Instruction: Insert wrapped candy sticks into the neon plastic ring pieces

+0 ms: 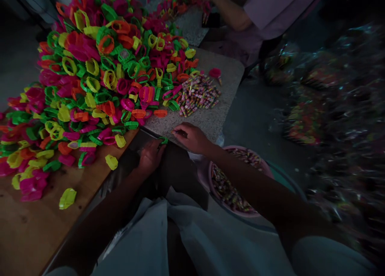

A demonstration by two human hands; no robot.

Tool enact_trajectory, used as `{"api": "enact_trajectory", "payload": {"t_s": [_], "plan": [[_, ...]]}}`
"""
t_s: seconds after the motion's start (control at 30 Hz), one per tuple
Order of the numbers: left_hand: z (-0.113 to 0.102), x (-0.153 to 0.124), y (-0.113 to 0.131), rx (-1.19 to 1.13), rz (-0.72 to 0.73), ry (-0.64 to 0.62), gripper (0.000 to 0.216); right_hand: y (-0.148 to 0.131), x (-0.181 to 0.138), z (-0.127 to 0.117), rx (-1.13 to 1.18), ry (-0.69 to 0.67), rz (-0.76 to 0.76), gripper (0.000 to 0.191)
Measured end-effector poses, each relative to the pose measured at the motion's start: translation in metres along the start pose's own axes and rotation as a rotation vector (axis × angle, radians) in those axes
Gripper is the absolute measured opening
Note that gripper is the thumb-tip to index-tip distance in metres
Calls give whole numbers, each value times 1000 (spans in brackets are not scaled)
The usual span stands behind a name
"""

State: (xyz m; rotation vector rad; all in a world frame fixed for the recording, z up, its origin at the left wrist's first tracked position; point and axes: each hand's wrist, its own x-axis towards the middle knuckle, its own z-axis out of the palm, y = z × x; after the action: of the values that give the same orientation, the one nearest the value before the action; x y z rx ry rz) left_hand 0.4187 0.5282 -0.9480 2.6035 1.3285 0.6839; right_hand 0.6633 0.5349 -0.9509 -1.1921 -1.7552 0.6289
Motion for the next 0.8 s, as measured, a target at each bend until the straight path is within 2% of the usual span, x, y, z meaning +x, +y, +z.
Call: {"api": "enact_trajectory", "payload": {"t_s": [0.1,0.2,0.27,0.33,0.4,0.47,0.5,0.53,0.6,0.67,0.73,0.8], "plan": [[-10,7,10,108,148,-117,29,-13,-3,1,261,-71,127,25],[-20,15,16,182,260,-236,27,-22,-1,3,316,-184,160,24],[-27,19,17,189,297,-268,27,-23,0,5,299,-182,170,20],[-33,19,19,144,301,-228,27,-21,1,7,312,-129,200,18],[-35,17,22,58,219,-82,25,-18,2,11,381,-41,268,19],[-32,13,27,-82,7,116,33,-16,0,16,492,76,353,24],[-29,11,31,-182,-132,174,38,-16,-2,19,547,131,381,27],[-24,9,35,-299,-272,181,42,-17,-4,24,589,175,392,30],[-14,7,43,-533,-484,73,47,-21,-11,35,601,226,370,34],[-5,7,48,-645,-567,-42,44,-26,-19,45,550,244,338,34],[-1,7,48,-567,-571,-43,33,-30,-25,52,494,231,315,32],[0,8,43,-370,-550,-7,25,-30,-27,52,438,180,289,29]]}}
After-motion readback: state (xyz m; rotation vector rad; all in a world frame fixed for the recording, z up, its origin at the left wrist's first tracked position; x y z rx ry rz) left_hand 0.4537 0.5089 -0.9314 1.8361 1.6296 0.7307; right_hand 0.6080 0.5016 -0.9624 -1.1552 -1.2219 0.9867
